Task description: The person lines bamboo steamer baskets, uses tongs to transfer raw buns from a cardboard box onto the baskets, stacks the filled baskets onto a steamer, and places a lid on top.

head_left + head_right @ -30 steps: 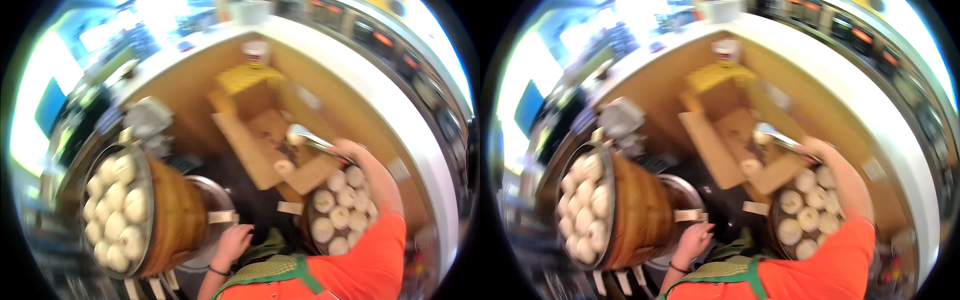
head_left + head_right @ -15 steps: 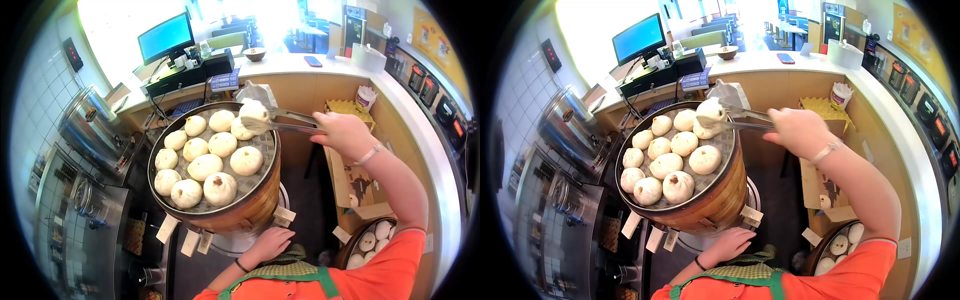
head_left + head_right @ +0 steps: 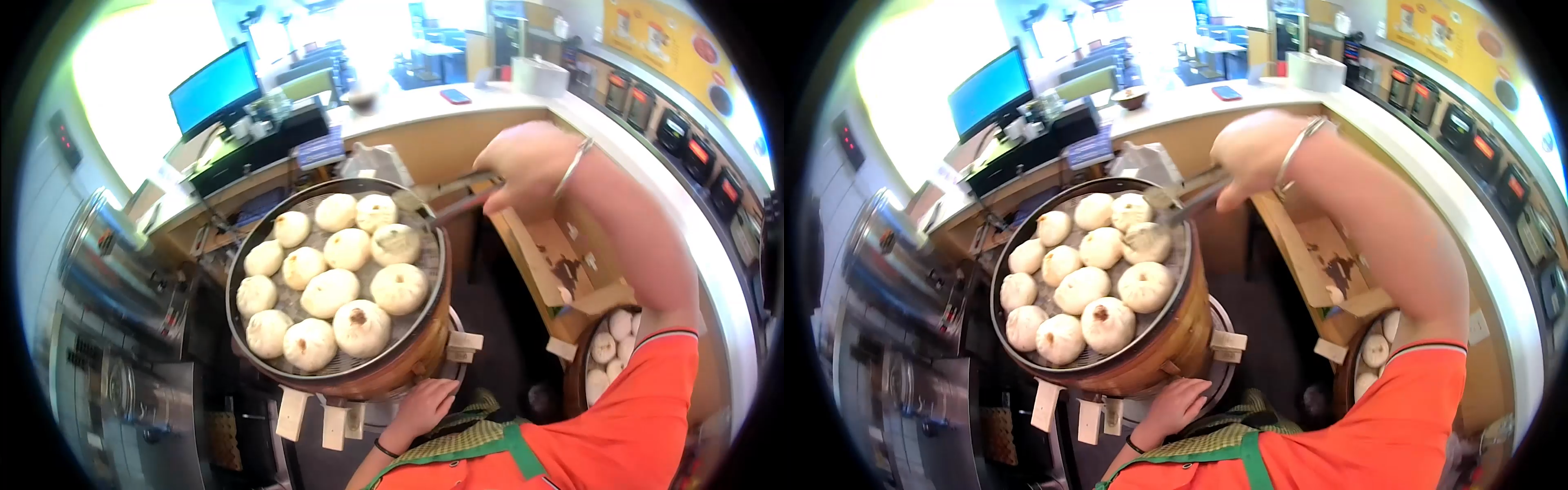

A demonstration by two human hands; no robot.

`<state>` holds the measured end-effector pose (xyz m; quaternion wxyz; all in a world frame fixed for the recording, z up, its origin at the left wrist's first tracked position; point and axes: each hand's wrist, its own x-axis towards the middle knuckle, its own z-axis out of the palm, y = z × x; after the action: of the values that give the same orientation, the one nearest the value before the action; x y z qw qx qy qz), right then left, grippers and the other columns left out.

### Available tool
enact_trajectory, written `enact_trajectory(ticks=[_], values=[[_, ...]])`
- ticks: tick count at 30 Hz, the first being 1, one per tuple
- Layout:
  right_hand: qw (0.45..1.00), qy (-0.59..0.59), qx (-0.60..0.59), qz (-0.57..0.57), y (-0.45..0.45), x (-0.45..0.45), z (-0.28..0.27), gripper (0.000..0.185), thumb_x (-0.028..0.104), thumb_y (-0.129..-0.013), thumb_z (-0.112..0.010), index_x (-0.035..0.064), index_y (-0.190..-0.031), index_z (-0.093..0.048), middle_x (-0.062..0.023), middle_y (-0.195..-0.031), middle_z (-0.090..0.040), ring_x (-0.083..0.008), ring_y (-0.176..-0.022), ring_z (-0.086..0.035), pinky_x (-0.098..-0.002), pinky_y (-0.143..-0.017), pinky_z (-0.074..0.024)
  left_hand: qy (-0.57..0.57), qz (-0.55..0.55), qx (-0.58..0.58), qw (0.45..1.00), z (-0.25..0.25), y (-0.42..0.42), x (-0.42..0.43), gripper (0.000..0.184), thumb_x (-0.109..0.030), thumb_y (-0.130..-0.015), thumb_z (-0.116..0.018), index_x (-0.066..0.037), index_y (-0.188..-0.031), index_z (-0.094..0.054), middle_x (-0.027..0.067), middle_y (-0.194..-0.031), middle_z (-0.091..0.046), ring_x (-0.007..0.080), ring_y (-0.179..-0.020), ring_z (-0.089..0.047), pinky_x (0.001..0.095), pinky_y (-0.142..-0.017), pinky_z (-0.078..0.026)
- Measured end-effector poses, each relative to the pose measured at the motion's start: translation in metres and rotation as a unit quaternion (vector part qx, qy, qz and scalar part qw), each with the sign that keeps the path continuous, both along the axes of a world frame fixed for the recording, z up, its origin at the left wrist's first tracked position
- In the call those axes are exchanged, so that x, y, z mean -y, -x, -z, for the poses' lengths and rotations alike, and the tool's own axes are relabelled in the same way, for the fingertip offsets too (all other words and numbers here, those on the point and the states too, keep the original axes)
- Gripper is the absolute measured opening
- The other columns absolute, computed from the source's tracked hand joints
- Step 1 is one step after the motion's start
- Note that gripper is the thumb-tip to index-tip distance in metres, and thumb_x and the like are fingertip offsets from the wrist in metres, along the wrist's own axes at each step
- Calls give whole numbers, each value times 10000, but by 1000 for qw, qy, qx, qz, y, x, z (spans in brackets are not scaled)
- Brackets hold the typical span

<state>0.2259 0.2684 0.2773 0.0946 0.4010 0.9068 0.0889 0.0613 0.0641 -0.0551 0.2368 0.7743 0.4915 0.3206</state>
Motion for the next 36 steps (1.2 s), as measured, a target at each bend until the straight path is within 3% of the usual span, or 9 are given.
enact_trajectory(ticks=[4,6,12,16,21,23,24,31,36], values=[[974,58,-208,64,-115,-21,22,555,386,-757,-666,-3,-1140,-569,-200,-1082,-602,-320,-988,-576,-369,-855,-442,-24,43,10,999,9,-6,-10,272,-134,-806,-586,-25,-1055,-590,131,-1021,-614,311,-940,-573,388,-833,-453],[953,-3,-280,116,-177,-28,82,506,457,-785,-609,33,-1060,-608,-182,-983,-616,-334,-901,-581,-389,-832,-448,-10,73,11,997,11,-13,-19,276,-127,-797,-593,-24,-1054,-592,136,-1018,-615,315,-933,-576,391,-831,-454],[914,62,-137,377,-294,-12,236,525,513,-751,-635,53,-1000,-597,-168,-936,-639,-322,-910,-609,-406,-782,-484,76,85,0,993,22,-57,-61,311,-131,-810,-590,-24,-1101,-576,148,-1062,-608,318,-964,-575,386,-853,-451],[929,155,25,335,-330,-29,261,510,497,-705,-685,41,-928,-634,-143,-877,-655,-294,-859,-632,-386,-731,-502,294,24,226,928,41,-108,-110,453,-101,-851,-583,7,-1270,-447,165,-1152,-574,246,-1079,-556,336,-918,-433],[956,176,160,170,-326,-94,275,369,403,-635,-748,101,-844,-700,-76,-869,-680,-243,-845,-649,-357,-682,-509,316,-65,357,877,59,-189,-203,624,-78,-870,-570,7,-1389,-233,175,-1253,-482,246,-1136,-498,347,-941,-417],[955,183,196,129,-303,-110,266,355,395,-640,-747,104,-837,-702,-70,-861,-681,-234,-841,-651,-350,-678,-508,461,-163,427,761,52,-212,-231,573,-55,-861,-577,14,-1352,-290,144,-1219,-507,231,-1122,-501,334,-943,-413],[951,183,233,90,-298,-114,265,340,388,-645,-746,108,-831,-704,-65,-854,-682,-225,-836,-652,-343,-674,-508,462,-167,425,760,61,-216,-237,573,-55,-861,-577,14,-1352,-290,144,-1219,-507,231,-1122,-501,334,-943,-413],[971,183,95,119,-337,-99,321,337,391,-710,-702,78,-838,-699,-99,-837,-676,-243,-816,-654,-349,-673,-508,392,-41,474,787,87,-213,-261,438,-16,-866,-535,-10,-1267,-359,120,-1216,-505,239,-1115,-509,356,-933,-435],[881,314,-85,343,-369,-98,331,493,470,-815,-587,-4,-692,-643,-147,-644,-618,-288,-638,-622,-378,-609,-484,380,-54,480,789,87,-213,-263,429,-33,-858,-545,3,-1251,-377,113,-1189,-520,215,-1095,-509,331,-929,-419]])
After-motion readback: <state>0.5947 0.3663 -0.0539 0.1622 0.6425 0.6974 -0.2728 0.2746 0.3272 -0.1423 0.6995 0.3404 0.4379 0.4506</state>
